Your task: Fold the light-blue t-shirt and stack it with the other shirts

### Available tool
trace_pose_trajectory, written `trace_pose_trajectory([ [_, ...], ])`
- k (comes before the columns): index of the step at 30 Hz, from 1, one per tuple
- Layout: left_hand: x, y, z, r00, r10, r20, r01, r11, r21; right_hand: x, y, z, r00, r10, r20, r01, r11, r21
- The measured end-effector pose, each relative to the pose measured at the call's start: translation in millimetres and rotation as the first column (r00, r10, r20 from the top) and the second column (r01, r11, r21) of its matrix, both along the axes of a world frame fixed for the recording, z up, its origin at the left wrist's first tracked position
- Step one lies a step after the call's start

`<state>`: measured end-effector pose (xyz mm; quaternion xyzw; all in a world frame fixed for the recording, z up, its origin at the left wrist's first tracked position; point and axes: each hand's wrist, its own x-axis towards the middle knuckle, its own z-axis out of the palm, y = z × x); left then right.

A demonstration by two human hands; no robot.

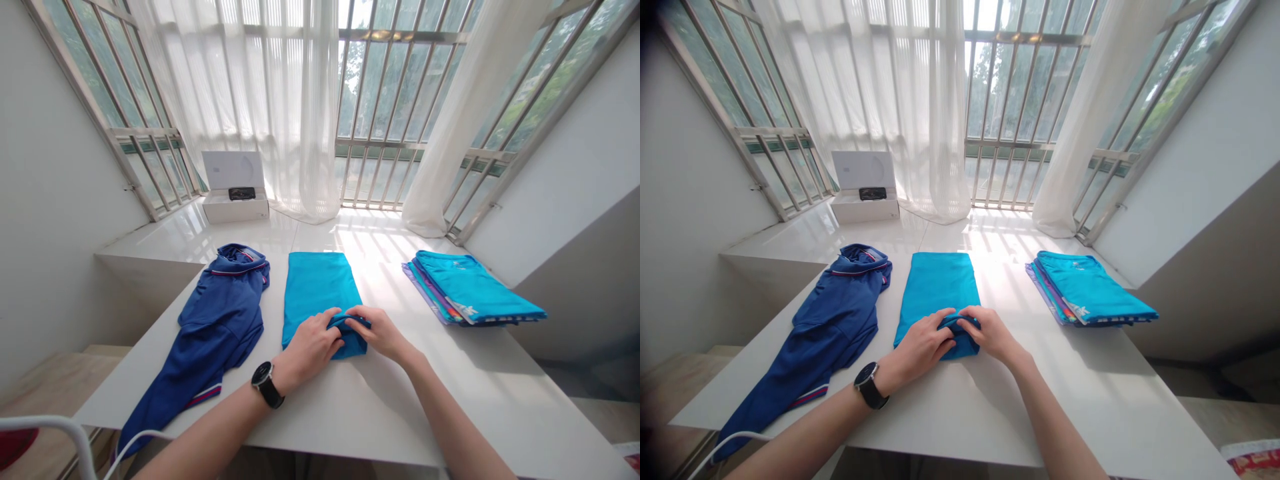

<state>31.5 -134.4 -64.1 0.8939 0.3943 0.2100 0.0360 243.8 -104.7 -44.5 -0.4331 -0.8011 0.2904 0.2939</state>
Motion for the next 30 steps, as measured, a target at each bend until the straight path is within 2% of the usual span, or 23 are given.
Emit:
trace_pose_trajectory([
  [3, 0, 4, -1.5, 1.0, 0.008, 0.007, -0.008, 1.0, -0.03, -1, 0, -1.8, 1.0, -0.005, -0.017, 0.006, 0.999, 0.047],
  [6, 1, 4, 4.7, 1.0, 0.009, -0.007, -0.009, 1.0, -0.017, 3, 0, -0.1, 1.0, 0.013, -0.01, -0.013, 0.999, 0.046],
  [9, -2, 2, 15.7, 0.999, -0.009, -0.043, 0.007, 0.999, -0.053, 11, -1, 4.8, 0.998, 0.066, 0.008, -0.065, 0.997, -0.036],
  [13, -14, 2, 30.9, 0.989, -0.115, -0.091, 0.098, 0.98, -0.175, 17, -4, 12.2, 0.987, 0.159, 0.041, -0.15, 0.975, -0.165],
  [16, -23, 5, 37.7, 0.974, -0.186, -0.133, 0.151, 0.96, -0.237, 17, -7, 15.1, 0.974, 0.199, 0.112, -0.177, 0.968, -0.18],
  [20, -30, 8, 39.2, 0.967, -0.209, -0.146, 0.159, 0.942, -0.297, 17, -8, 14.8, 0.947, 0.242, 0.21, -0.199, 0.958, -0.205],
  [22, -34, 10, 39.2, 0.966, -0.227, -0.121, 0.168, 0.914, -0.37, 18, -9, 14.8, 0.937, 0.254, 0.24, -0.194, 0.949, -0.248],
  [25, -44, 14, 41.9, 0.971, -0.234, -0.05, 0.175, 0.839, -0.516, 19, -10, 17.5, 0.928, 0.272, 0.255, -0.188, 0.932, -0.311],
  [28, -52, 17, 48.3, 0.982, -0.189, -0.003, 0.142, 0.749, -0.647, 20, -10, 23.2, 0.929, 0.271, 0.254, -0.167, 0.915, -0.367],
  [30, -52, 17, 51.9, 0.988, -0.153, 0.004, 0.113, 0.712, -0.693, 22, -10, 26.6, 0.93, 0.26, 0.26, -0.138, 0.902, -0.408],
])
